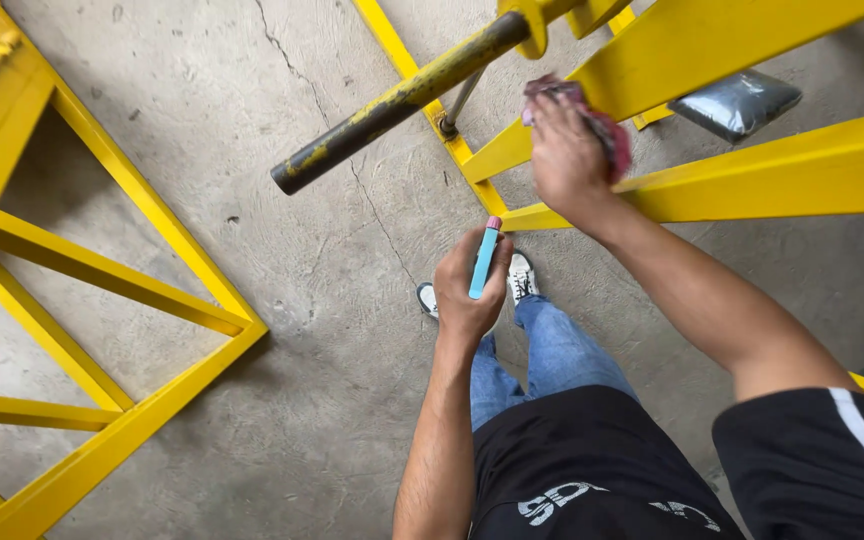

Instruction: Cleaning and wiping down yellow metal gym equipment with a spray bottle and a cloth.

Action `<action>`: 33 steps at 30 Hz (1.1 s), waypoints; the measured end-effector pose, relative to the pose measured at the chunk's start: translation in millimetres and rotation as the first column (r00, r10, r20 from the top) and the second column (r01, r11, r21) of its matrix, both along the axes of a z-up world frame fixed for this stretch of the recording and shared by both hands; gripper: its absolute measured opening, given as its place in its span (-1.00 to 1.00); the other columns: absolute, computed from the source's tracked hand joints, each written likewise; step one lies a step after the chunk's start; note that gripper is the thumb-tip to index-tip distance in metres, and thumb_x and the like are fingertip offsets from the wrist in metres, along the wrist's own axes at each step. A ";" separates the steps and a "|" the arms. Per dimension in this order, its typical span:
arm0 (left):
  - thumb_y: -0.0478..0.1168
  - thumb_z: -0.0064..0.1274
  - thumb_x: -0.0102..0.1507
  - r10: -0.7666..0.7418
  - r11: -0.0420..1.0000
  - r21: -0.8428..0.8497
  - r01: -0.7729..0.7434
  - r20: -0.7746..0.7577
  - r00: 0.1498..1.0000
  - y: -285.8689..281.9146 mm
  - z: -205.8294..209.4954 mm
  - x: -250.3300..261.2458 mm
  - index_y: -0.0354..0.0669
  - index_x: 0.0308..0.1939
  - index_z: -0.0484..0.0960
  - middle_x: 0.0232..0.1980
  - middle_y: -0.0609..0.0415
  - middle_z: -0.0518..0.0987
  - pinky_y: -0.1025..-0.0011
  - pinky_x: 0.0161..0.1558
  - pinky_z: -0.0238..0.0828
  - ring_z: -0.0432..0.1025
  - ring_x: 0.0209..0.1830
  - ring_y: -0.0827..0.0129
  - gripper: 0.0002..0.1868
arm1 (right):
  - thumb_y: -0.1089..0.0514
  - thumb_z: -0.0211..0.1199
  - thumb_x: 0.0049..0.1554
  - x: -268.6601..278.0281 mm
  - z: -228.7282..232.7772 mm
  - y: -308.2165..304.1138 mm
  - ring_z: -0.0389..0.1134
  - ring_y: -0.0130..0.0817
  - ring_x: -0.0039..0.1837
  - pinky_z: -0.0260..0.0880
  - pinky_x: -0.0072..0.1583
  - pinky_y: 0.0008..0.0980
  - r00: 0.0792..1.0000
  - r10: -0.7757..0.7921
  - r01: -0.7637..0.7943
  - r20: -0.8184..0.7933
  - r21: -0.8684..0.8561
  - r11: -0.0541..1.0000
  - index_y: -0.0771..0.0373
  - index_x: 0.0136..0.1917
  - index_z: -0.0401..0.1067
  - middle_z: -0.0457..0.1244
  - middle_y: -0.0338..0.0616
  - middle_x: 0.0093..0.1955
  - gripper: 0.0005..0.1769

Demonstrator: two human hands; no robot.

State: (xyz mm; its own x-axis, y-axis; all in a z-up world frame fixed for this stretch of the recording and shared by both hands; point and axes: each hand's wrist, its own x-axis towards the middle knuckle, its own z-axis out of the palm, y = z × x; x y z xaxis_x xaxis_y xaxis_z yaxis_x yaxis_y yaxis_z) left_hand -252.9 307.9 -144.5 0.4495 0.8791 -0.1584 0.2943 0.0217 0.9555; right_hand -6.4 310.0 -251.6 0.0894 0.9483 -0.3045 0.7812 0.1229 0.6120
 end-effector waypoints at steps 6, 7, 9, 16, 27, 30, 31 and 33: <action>-0.18 0.16 0.34 0.007 0.996 0.086 -0.019 0.143 0.990 -6.6 27.3 16.8 -0.28 -0.01 0.67 -0.26 -0.08 0.67 0.34 -0.27 0.50 0.60 -0.36 0.23 -0.76 | 0.27 0.14 0.27 -5.4 115.9 -25.0 -0.05 -0.24 0.75 -0.24 0.72 -0.06 0.916 -0.020 0.181 -0.401 0.369 0.912 0.33 0.50 0.33 0.10 -0.07 0.66 -0.47; -0.18 0.16 0.34 0.009 0.996 0.092 -0.022 0.148 0.989 -6.8 31.3 20.1 -0.28 -0.01 0.67 -0.26 -0.08 0.67 0.34 -0.27 0.50 0.60 -0.36 0.23 -0.76 | 0.27 0.14 0.27 -3.5 97.7 -24.3 -0.05 -0.24 0.75 -0.24 0.72 -0.06 0.918 -0.015 0.177 -0.396 0.375 0.910 0.33 0.50 0.33 0.10 -0.07 0.66 -0.47; -0.16 0.19 0.31 -0.013 0.998 0.069 0.007 0.085 0.996 -8.4 38.5 25.9 -0.25 -0.04 0.68 -0.34 -0.07 0.67 0.32 -0.28 0.49 0.60 -0.39 0.22 -0.75 | 0.11 0.14 0.23 -0.2 60.4 -23.2 -0.05 -0.15 0.69 -0.26 0.67 -0.16 0.995 0.024 0.013 -0.095 0.375 0.927 0.42 0.51 0.34 0.11 0.01 0.64 -0.37; -0.18 0.18 0.30 -0.027 0.987 0.163 0.003 0.145 0.989 -13.6 68.5 27.2 -0.24 -0.04 0.66 -0.32 -0.09 0.66 0.31 -0.27 0.48 0.59 -0.36 0.20 -0.77 | 0.07 0.05 0.19 4.1 -6.0 -4.9 -0.04 -0.25 0.66 -0.19 0.62 -0.11 0.996 0.055 -0.051 -0.072 0.063 0.997 0.35 0.34 0.43 0.11 -0.06 0.58 -0.48; -0.19 0.18 0.30 0.032 0.984 0.171 -0.055 0.137 0.990 -12.4 104.9 42.6 -0.26 0.03 0.67 -0.34 -0.06 0.67 0.37 -0.30 0.50 0.61 -0.41 0.28 -0.72 | 0.27 0.16 0.22 11.4 95.0 -15.9 0.17 -0.07 0.57 -0.06 0.61 -0.06 0.973 0.133 -0.022 -0.191 0.492 0.870 0.39 0.29 0.50 0.25 0.04 0.49 -0.62; -0.21 0.18 0.32 0.028 0.974 0.219 -0.061 0.152 0.988 -15.2 105.4 44.1 -0.25 -0.07 0.67 -0.31 -0.07 0.68 0.36 -0.27 0.49 0.61 -0.39 0.26 -0.81 | 0.07 0.10 0.15 -8.0 93.3 -14.9 0.12 -0.14 0.57 -0.10 0.58 -0.21 0.982 0.183 -0.187 0.044 0.345 0.920 0.41 0.34 0.48 0.21 0.06 0.51 -0.43; -0.21 0.18 0.32 0.049 0.973 0.215 -0.082 0.155 0.987 -15.6 109.9 44.2 -0.25 -0.07 0.67 -0.31 -0.07 0.68 0.36 -0.27 0.49 0.61 -0.39 0.26 -0.81 | 0.07 0.10 0.15 -3.7 64.4 -15.9 0.12 -0.14 0.57 -0.10 0.58 -0.21 0.978 0.203 -0.207 0.047 0.341 0.917 0.41 0.34 0.48 0.21 0.06 0.51 -0.43; -0.22 0.17 0.31 0.063 0.978 0.189 -0.089 0.135 0.989 -14.4 118.7 42.2 -0.24 -0.06 0.67 -0.34 -0.08 0.67 0.36 -0.29 0.49 0.61 -0.40 0.26 -0.81 | 0.13 0.14 0.19 3.6 6.6 -13.9 0.11 -0.11 0.59 -0.08 0.61 -0.22 0.977 0.167 -0.115 -0.131 0.336 0.935 0.41 0.34 0.46 0.21 0.13 0.52 -0.50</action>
